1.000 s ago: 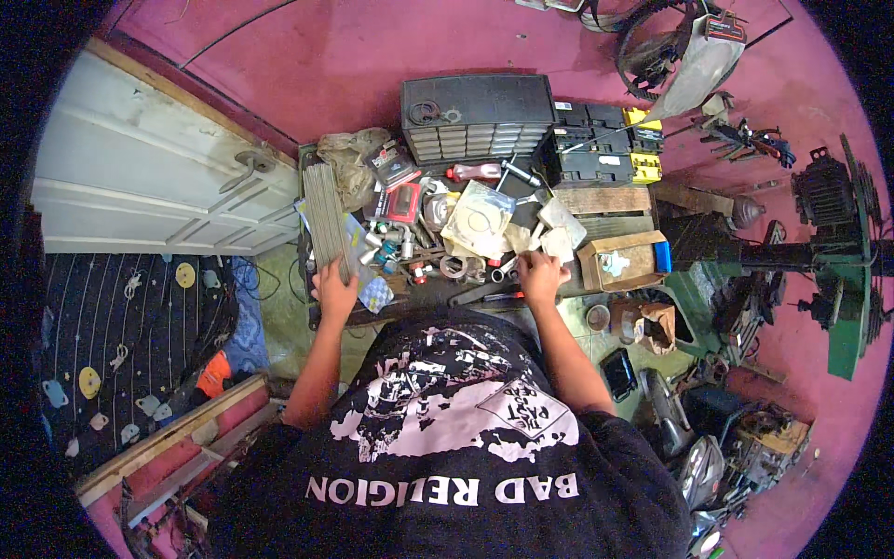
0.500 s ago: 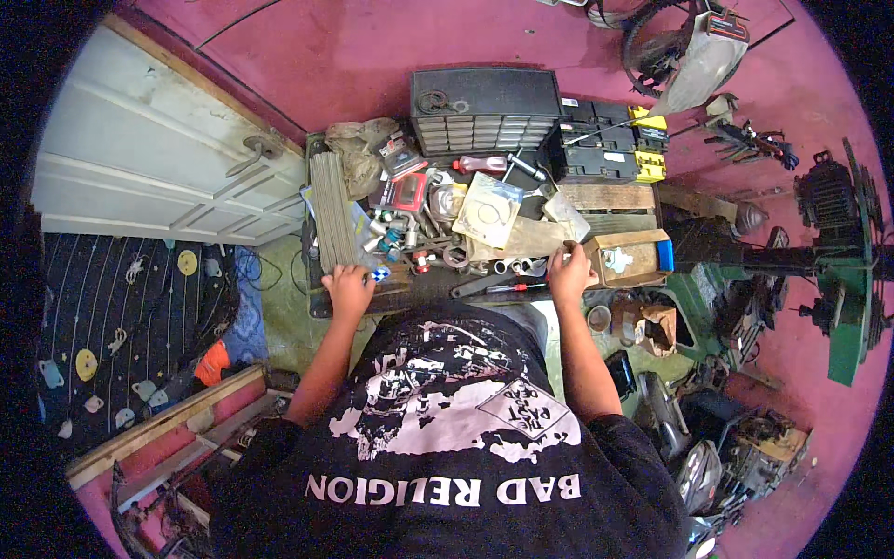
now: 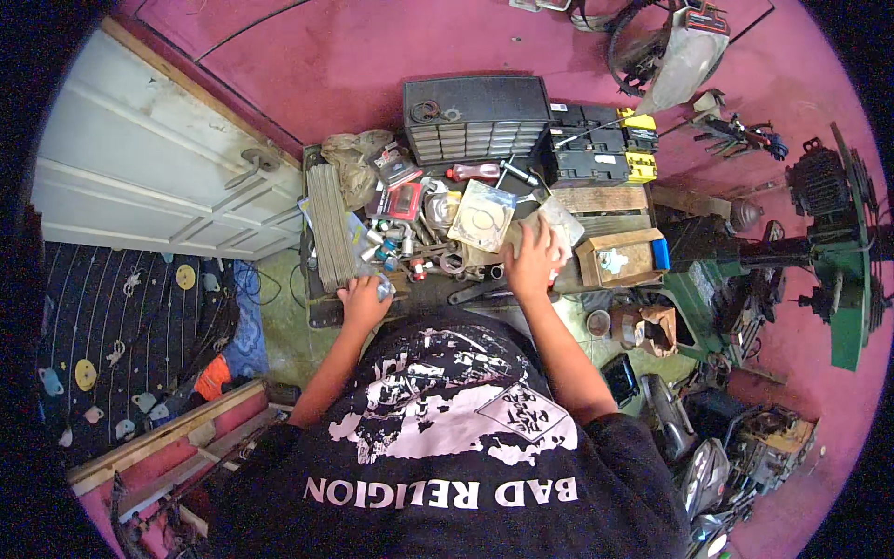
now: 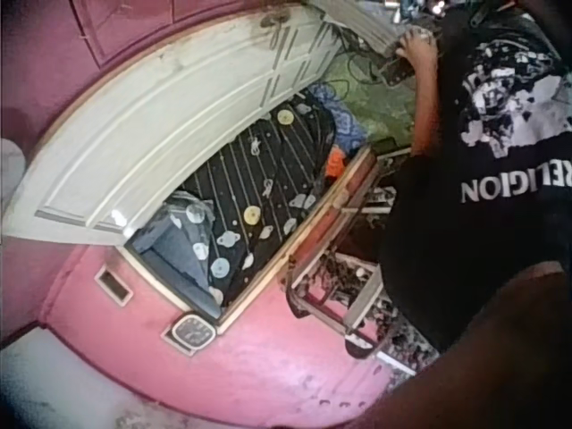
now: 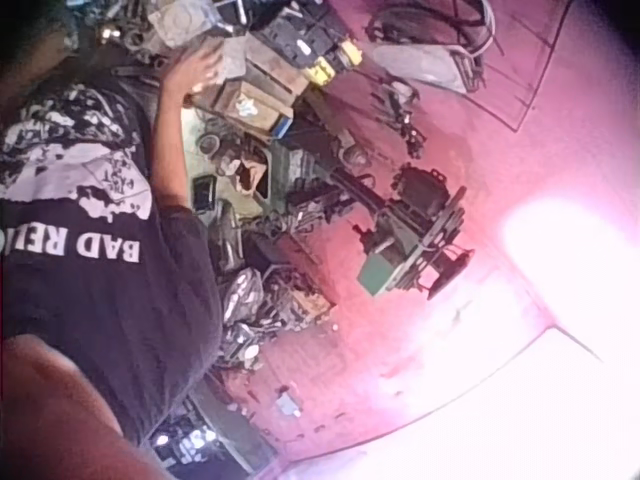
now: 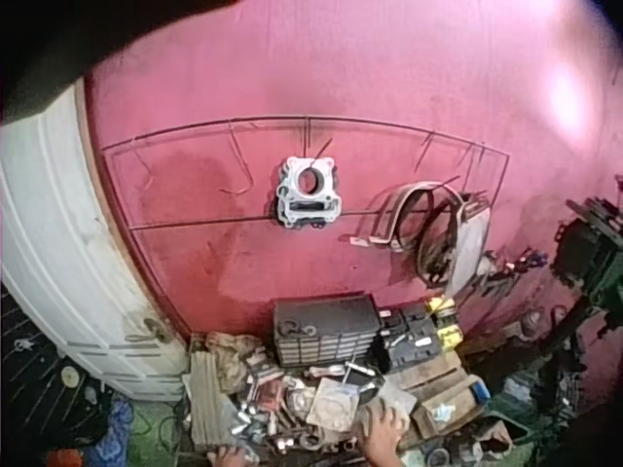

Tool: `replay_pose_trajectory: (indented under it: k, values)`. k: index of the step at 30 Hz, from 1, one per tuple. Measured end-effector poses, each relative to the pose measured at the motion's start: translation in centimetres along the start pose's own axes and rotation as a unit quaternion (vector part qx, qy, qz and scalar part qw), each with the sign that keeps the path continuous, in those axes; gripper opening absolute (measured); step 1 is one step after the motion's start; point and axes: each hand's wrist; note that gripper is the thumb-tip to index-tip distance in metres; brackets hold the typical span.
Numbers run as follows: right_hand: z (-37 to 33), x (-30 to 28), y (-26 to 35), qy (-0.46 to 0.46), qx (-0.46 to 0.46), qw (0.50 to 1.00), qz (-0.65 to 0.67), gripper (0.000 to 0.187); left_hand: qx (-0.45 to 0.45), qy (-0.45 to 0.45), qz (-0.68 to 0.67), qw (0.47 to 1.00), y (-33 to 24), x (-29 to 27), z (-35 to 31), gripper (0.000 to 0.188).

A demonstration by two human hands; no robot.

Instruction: The person picks up various metal gaskets from a cluttered workbench and hangs them one by one on a wire rack mounted on the pink wall. The person handles the gaskets by hand, inspecting them briefly before placing them on the rack. The task involves sorting and organizing the parts in a specific order.

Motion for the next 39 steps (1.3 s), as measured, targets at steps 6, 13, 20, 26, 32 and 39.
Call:
replay_pose_trajectory:
  k: [6,13,20,26,32,39]
  values:
    - [9.5,0.8,5.1,-0.051,-0.121,0.988,0.078,0.055,-0.010,0.037,0.082,0.996,-1.9,-2.8,1.6,0.064]
    - [21.1,2.2,12.4,-0.083,-0.234,0.966,0.066,0.038,0.018,-0.030,0.057,0.998,0.4,-1.0,2.8,0.020]
    - [27.3,3.2,15.9,0.070,-0.188,0.980,-0.013,0.021,-0.042,-0.090,-0.004,0.995,1.5,-4.8,5.8,0.016]
    - [28.4,5.5,16.1,0.080,-0.175,0.980,-0.058,0.021,-0.013,-0.077,-0.024,0.997,-1.1,-4.8,10.3,0.014]
    - [28.0,4.3,15.6,0.002,-0.171,0.985,0.024,0.017,0.028,-0.085,-0.144,0.985,-7.3,-7.4,13.1,0.018]
    - [17.9,-1.9,13.6,-0.195,-0.211,0.925,0.249,0.013,-0.003,-0.013,-0.573,0.820,-10.4,-5.5,10.9,0.069]
Point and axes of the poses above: each hand's wrist, its own z-axis towards the middle knuckle, its own x-axis out of the palm, y = z × x, and after that the axes turned 5 degrees about -y, right-handed
